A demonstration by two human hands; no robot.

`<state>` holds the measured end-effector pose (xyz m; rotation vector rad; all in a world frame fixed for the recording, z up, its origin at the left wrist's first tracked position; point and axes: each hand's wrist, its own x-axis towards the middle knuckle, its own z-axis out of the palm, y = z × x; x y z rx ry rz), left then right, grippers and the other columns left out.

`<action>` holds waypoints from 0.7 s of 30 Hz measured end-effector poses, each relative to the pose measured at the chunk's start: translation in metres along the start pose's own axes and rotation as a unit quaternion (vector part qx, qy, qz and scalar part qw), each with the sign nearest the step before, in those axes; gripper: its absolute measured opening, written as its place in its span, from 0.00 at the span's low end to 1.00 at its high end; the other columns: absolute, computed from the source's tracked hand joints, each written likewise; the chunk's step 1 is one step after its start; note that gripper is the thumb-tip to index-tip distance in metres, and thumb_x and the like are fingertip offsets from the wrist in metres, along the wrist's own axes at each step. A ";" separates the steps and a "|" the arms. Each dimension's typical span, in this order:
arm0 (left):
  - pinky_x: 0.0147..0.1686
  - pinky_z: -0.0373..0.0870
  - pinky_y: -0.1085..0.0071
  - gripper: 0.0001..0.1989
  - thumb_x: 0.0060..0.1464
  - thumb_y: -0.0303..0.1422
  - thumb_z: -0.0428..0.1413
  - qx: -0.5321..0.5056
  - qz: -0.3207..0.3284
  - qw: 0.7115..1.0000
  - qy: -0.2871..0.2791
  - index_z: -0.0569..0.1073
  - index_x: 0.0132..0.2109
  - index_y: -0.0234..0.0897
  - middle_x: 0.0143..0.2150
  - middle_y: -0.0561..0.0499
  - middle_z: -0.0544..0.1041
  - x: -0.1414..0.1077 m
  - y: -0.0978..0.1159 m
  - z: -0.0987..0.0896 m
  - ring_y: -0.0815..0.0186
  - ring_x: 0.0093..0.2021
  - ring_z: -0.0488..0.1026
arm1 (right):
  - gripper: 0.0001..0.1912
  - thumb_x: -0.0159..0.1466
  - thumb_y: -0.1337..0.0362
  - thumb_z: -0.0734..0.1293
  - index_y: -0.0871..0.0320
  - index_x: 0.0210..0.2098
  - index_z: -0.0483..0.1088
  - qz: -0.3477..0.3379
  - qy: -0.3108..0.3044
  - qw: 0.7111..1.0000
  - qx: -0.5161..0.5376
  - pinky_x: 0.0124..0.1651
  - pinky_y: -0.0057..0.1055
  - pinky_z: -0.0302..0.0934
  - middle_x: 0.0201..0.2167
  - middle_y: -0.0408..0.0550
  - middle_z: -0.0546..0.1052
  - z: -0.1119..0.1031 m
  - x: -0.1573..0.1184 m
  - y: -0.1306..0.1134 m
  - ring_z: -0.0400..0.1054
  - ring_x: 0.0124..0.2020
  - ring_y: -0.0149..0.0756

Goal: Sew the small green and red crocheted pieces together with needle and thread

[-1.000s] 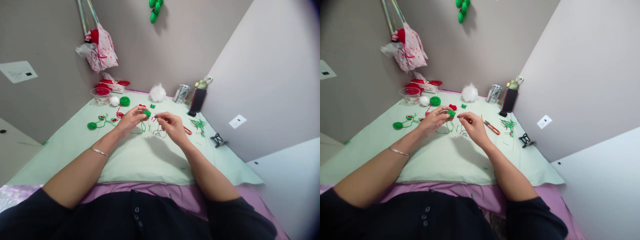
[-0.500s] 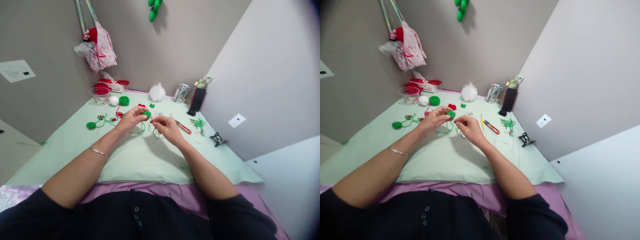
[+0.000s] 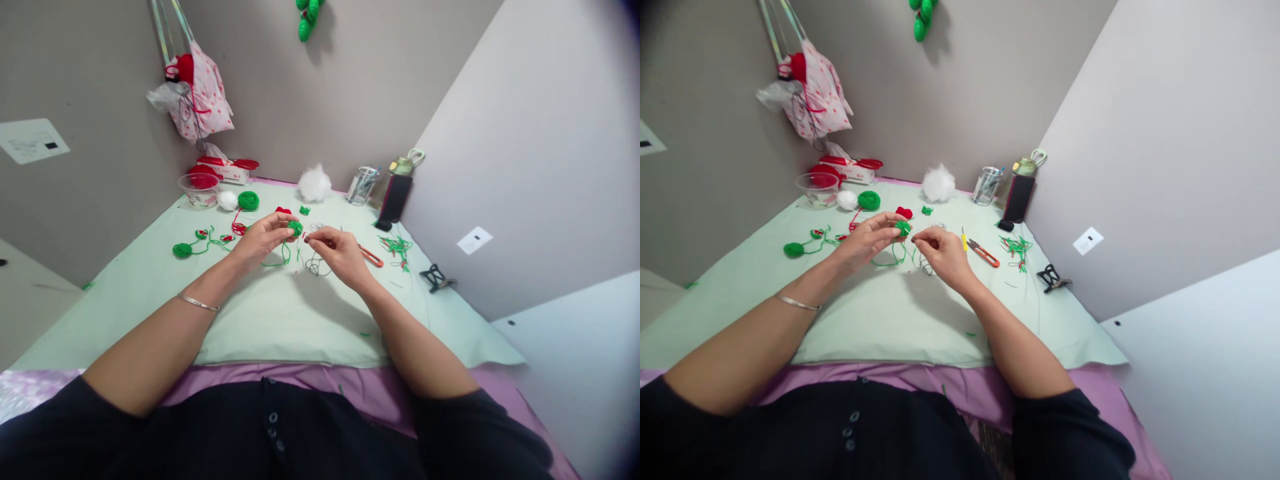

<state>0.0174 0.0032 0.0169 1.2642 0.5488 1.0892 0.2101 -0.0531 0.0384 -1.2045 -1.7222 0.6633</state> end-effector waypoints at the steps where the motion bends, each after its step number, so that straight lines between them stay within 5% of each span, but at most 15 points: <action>1: 0.54 0.67 0.60 0.15 0.48 0.33 0.67 0.000 0.000 1.000 0.000 0.78 0.44 0.37 0.42 0.48 0.80 0.000 0.000 0.000 0.61 0.47 0.75 | 0.10 0.62 0.60 0.68 0.60 0.34 0.78 0.000 -0.001 1.000 -0.005 0.34 0.30 0.58 0.32 0.49 0.79 0.000 0.000 0.000 0.66 0.29 0.32; 21: 0.52 0.67 0.64 0.17 0.46 0.32 0.69 0.004 0.003 1.000 0.003 0.77 0.44 0.37 0.40 0.51 0.78 0.001 0.000 -0.001 0.65 0.45 0.73 | 0.09 0.62 0.63 0.66 0.61 0.35 0.77 0.019 -0.024 0.999 -0.009 0.30 0.29 0.55 0.26 0.45 0.75 0.001 -0.001 -0.002 0.62 0.26 0.30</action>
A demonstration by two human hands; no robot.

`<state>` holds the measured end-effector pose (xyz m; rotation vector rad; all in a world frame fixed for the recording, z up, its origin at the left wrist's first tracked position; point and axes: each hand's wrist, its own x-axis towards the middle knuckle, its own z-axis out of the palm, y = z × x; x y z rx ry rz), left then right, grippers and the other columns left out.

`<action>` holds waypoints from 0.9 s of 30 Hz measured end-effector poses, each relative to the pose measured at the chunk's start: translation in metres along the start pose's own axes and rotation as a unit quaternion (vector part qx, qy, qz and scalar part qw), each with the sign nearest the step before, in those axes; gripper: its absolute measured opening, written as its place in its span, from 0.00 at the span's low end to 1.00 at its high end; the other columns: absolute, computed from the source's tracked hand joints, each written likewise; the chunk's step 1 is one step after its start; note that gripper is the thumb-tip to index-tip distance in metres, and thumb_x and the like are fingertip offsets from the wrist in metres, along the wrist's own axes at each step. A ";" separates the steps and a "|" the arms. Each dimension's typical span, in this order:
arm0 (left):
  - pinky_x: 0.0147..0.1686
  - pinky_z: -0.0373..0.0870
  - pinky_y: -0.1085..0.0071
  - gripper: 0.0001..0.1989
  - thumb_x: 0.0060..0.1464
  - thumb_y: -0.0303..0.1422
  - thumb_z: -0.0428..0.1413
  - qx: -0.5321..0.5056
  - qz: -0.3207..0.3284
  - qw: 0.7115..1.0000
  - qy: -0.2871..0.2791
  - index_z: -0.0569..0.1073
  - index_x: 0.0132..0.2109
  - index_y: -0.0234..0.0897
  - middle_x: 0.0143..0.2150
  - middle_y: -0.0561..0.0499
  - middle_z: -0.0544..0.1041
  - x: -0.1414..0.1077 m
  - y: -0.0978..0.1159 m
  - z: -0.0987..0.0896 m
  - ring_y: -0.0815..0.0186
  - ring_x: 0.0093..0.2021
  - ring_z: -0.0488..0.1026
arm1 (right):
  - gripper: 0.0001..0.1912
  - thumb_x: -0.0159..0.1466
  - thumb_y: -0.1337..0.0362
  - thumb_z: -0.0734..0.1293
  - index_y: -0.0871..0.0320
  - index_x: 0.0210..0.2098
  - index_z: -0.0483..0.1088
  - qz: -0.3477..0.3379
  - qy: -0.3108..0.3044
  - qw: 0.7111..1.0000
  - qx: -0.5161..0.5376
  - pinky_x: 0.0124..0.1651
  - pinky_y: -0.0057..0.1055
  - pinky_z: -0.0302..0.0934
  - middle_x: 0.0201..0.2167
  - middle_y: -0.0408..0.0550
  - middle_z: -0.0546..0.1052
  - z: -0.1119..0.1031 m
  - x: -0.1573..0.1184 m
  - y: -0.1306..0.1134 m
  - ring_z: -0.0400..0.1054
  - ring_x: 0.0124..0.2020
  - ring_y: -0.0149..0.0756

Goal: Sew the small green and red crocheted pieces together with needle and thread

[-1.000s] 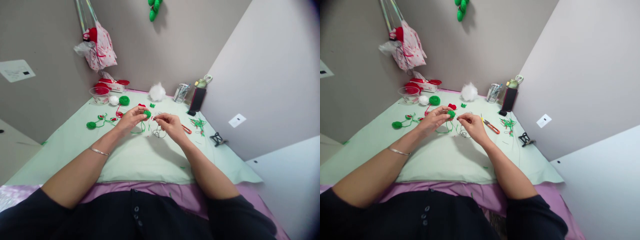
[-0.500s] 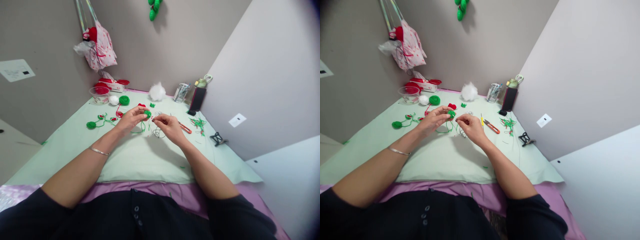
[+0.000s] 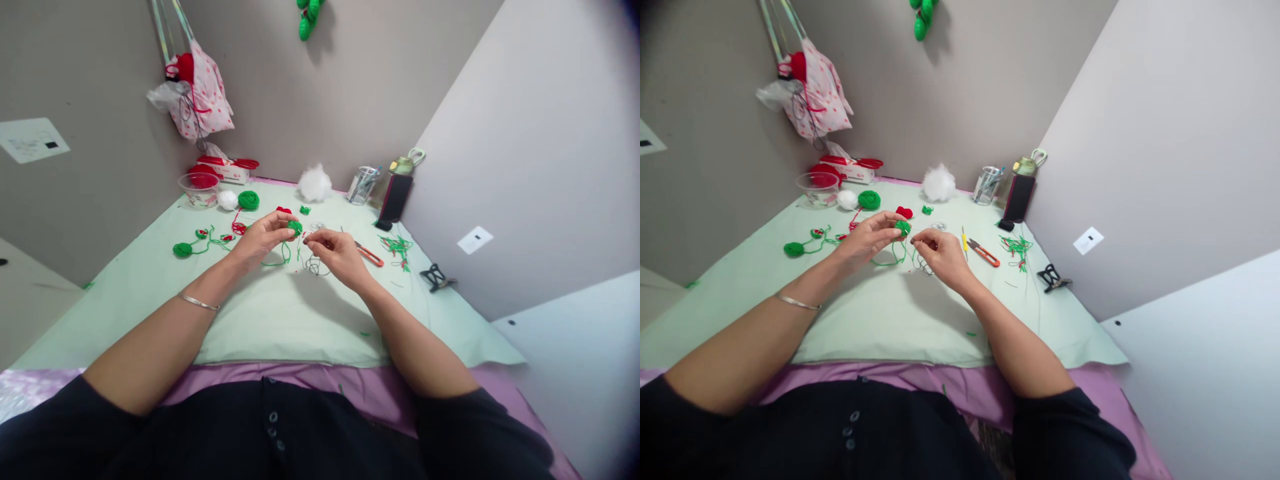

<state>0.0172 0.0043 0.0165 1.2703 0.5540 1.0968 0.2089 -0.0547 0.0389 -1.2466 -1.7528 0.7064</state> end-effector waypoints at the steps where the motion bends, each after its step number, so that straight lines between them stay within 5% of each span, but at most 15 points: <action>1: 0.52 0.67 0.64 0.17 0.46 0.32 0.69 0.000 0.001 1.000 -0.001 0.78 0.44 0.37 0.40 0.50 0.78 0.000 0.000 0.000 0.64 0.45 0.73 | 0.09 0.62 0.63 0.66 0.61 0.35 0.77 0.001 -0.001 1.000 -0.001 0.30 0.29 0.55 0.26 0.45 0.75 0.000 0.000 0.000 0.62 0.26 0.30; 17: 0.52 0.66 0.64 0.17 0.46 0.32 0.69 0.037 0.005 0.999 -0.009 0.79 0.45 0.37 0.43 0.49 0.80 0.002 -0.005 -0.003 0.64 0.45 0.74 | 0.08 0.61 0.65 0.65 0.61 0.33 0.77 0.021 -0.008 1.000 -0.019 0.28 0.28 0.51 0.23 0.43 0.72 0.000 0.000 -0.003 0.58 0.24 0.28; 27: 0.58 0.69 0.59 0.17 0.48 0.33 0.70 -0.070 -0.038 0.996 -0.043 0.80 0.46 0.35 0.44 0.46 0.82 0.000 -0.002 -0.005 0.62 0.46 0.78 | 0.12 0.60 0.57 0.68 0.59 0.37 0.75 -0.008 -0.022 0.994 0.107 0.26 0.28 0.53 0.21 0.39 0.67 0.006 0.004 0.011 0.58 0.21 0.27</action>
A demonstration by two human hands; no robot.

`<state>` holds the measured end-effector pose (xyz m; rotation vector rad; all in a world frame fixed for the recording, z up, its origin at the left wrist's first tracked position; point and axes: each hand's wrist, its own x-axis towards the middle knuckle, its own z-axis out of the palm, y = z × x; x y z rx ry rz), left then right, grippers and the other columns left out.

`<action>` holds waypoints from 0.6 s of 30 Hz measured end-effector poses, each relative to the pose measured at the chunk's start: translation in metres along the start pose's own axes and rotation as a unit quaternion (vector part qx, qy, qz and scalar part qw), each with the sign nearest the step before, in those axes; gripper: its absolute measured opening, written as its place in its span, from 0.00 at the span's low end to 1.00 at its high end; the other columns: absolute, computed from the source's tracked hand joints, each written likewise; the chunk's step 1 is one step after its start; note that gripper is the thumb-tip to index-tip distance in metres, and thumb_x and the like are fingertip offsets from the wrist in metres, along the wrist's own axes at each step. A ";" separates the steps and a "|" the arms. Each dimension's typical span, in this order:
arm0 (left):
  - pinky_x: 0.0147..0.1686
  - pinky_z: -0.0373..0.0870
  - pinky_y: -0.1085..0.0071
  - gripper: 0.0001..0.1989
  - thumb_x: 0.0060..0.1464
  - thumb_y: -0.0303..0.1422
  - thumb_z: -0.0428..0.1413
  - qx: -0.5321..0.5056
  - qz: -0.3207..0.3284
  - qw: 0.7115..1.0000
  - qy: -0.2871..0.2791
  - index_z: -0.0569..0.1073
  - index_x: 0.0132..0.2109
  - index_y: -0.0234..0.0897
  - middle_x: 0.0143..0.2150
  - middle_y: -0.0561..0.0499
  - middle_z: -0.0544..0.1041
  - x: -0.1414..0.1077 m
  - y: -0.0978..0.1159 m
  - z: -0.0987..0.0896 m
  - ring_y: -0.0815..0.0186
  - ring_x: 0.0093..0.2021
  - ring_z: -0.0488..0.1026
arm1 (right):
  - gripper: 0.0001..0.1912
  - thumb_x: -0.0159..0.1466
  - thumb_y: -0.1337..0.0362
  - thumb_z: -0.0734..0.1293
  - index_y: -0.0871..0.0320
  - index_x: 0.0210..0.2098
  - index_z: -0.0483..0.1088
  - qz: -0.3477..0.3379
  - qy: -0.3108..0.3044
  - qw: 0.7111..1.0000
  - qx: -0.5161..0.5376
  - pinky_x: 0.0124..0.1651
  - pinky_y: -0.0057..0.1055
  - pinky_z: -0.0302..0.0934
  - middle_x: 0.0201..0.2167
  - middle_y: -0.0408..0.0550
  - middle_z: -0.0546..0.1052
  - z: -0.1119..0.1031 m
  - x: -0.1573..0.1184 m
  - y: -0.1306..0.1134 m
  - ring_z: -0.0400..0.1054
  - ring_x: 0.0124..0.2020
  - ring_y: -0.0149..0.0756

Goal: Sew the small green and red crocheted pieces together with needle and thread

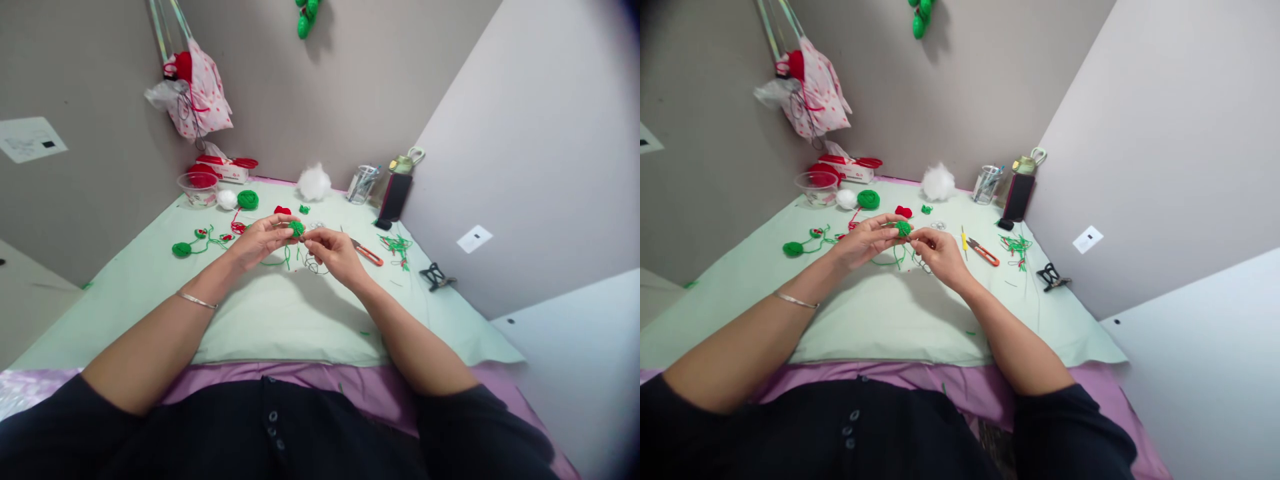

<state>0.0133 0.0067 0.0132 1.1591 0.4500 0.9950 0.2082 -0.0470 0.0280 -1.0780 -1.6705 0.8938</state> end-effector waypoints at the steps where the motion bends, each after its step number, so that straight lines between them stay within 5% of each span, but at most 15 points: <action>1: 0.58 0.69 0.59 0.16 0.49 0.33 0.70 -0.002 -0.001 1.000 -0.004 0.80 0.46 0.35 0.44 0.46 0.82 0.000 0.000 0.000 0.61 0.47 0.79 | 0.12 0.60 0.57 0.68 0.59 0.37 0.75 0.000 0.002 1.000 0.009 0.26 0.28 0.53 0.21 0.39 0.67 0.001 0.000 0.001 0.58 0.21 0.27; 18: 0.61 0.68 0.56 0.16 0.48 0.33 0.70 -0.004 0.013 1.000 -0.006 0.80 0.45 0.35 0.45 0.45 0.82 0.001 0.000 0.000 0.58 0.50 0.78 | 0.13 0.61 0.56 0.67 0.59 0.39 0.76 -0.004 0.023 1.000 -0.004 0.26 0.27 0.55 0.23 0.41 0.70 0.006 -0.001 0.005 0.60 0.23 0.27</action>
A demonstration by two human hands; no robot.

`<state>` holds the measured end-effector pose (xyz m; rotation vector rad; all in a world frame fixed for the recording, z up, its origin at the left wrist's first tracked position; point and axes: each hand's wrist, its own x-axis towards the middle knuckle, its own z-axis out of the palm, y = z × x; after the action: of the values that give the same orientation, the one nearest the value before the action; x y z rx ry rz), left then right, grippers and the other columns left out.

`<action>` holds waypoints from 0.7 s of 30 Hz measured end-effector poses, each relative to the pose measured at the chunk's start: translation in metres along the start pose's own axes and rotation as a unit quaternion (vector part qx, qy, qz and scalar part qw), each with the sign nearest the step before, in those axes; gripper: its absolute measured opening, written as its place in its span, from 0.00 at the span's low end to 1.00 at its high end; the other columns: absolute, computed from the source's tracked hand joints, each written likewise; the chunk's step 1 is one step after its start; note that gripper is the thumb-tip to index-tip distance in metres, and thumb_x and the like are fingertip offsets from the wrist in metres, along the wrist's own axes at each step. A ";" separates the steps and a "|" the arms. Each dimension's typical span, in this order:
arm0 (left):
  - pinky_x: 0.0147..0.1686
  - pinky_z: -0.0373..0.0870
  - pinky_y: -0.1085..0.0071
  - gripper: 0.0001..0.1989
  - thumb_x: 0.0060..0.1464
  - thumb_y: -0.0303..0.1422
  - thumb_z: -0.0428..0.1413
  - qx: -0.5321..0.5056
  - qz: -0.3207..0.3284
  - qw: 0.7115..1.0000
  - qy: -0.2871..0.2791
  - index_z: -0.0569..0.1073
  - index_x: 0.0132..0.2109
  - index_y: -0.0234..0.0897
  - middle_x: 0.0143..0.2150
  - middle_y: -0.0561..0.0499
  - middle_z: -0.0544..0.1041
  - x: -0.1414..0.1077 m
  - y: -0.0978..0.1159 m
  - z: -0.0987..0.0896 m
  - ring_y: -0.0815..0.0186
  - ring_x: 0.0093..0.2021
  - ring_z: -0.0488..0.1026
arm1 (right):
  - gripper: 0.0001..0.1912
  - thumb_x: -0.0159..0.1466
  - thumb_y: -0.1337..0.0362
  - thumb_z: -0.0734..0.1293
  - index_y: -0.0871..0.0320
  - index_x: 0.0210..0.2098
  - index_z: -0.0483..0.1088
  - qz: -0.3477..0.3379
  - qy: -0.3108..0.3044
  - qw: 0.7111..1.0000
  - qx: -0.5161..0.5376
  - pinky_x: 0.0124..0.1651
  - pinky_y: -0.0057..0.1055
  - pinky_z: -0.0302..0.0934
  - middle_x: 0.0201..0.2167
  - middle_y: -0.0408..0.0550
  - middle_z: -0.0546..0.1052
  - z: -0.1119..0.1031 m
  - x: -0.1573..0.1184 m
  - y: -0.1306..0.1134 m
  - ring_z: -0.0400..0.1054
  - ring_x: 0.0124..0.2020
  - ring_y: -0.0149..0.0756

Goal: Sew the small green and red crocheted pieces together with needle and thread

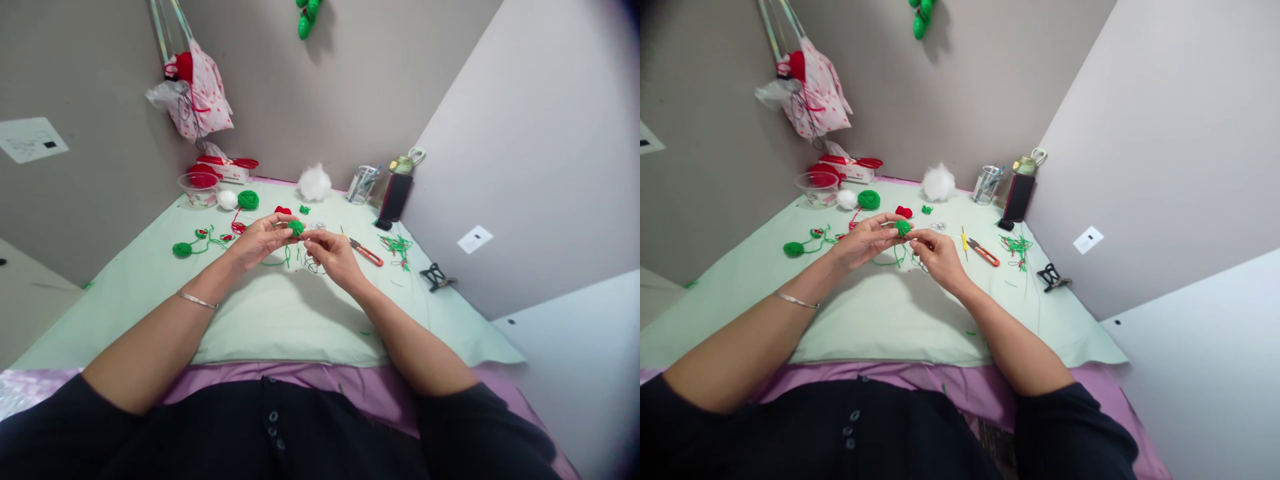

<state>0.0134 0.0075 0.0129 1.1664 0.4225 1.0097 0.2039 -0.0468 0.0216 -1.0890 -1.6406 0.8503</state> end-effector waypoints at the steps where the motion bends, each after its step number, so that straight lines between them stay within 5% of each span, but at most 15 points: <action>1: 0.60 0.68 0.56 0.16 0.48 0.33 0.70 -0.001 -0.001 1.000 0.002 0.80 0.44 0.35 0.45 0.45 0.82 0.000 0.000 0.000 0.58 0.50 0.78 | 0.13 0.60 0.56 0.67 0.59 0.39 0.76 0.001 0.000 1.000 0.004 0.26 0.27 0.55 0.23 0.41 0.70 0.000 0.000 0.001 0.60 0.22 0.27; 10: 0.56 0.69 0.58 0.18 0.45 0.33 0.71 0.018 0.009 0.999 0.038 0.80 0.43 0.34 0.42 0.46 0.82 0.000 -0.007 0.008 0.62 0.45 0.77 | 0.15 0.58 0.52 0.70 0.58 0.31 0.68 0.044 0.015 0.997 0.057 0.23 0.26 0.58 0.22 0.39 0.71 0.009 0.003 0.009 0.62 0.20 0.26; 16: 0.53 0.70 0.61 0.17 0.46 0.35 0.70 0.169 0.062 0.982 0.055 0.80 0.44 0.36 0.43 0.47 0.82 0.002 -0.014 0.007 0.60 0.45 0.78 | 0.18 0.55 0.56 0.73 0.55 0.36 0.62 0.087 -0.001 0.988 0.128 0.34 0.32 0.71 0.25 0.39 0.74 0.002 0.006 0.009 0.73 0.27 0.32; 21: 0.48 0.71 0.62 0.17 0.46 0.36 0.69 0.211 0.071 0.973 0.059 0.80 0.45 0.36 0.41 0.47 0.82 -0.001 -0.018 0.011 0.59 0.43 0.78 | 0.09 0.64 0.57 0.66 0.54 0.38 0.63 0.021 -0.009 1.000 -0.009 0.36 0.32 0.69 0.27 0.41 0.76 -0.003 0.004 0.007 0.75 0.30 0.34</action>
<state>0.0289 0.0001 0.0007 1.5377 0.6787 1.1520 0.2082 -0.0406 0.0175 -1.1343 -1.6479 0.8753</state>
